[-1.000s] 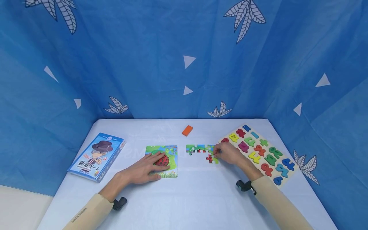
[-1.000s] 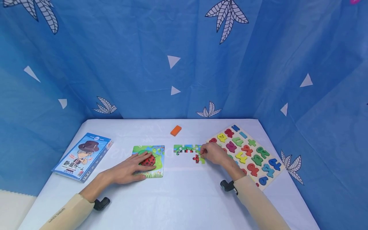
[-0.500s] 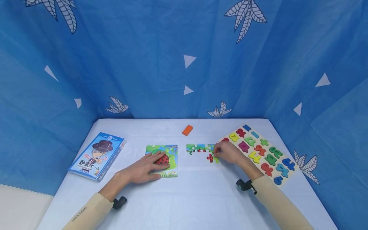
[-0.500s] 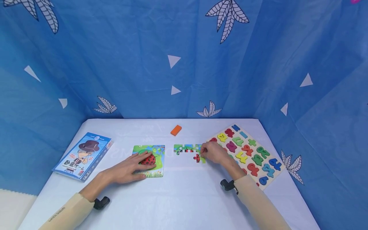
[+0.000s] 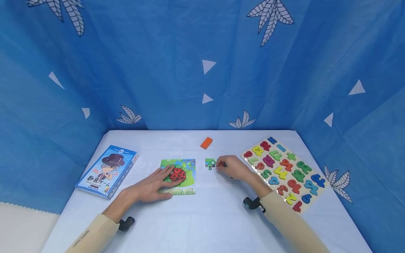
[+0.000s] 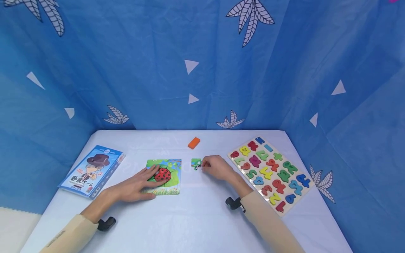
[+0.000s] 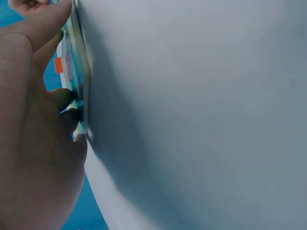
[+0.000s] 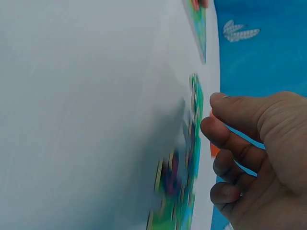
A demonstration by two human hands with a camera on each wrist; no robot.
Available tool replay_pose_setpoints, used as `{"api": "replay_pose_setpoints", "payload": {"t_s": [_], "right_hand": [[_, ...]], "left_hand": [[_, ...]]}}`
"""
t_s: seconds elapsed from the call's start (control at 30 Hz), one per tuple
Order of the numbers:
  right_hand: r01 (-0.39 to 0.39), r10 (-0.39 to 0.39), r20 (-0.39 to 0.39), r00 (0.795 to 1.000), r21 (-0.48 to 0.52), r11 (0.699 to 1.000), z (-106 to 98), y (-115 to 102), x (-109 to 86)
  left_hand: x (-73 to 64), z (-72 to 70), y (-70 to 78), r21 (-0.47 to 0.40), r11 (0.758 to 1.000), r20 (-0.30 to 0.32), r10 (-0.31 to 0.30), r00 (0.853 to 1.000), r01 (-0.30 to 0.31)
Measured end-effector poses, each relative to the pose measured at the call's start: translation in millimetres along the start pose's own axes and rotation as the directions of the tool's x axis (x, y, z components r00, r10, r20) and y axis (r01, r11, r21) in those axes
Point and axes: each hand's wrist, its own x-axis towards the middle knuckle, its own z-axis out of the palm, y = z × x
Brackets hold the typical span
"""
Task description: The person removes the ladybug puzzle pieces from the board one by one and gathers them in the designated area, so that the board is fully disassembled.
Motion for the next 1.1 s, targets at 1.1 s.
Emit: {"api": "replay_pose_setpoints", "payload": {"t_s": [1.1], "right_hand": [[0.255,-0.24,0.105,0.965,-0.161,0.953,76.2,-99.0,42.1]], "left_hand": [[-2.3,2.9,-3.9,0.02,0.998,-0.004,0.053,0.999,-0.053]]}}
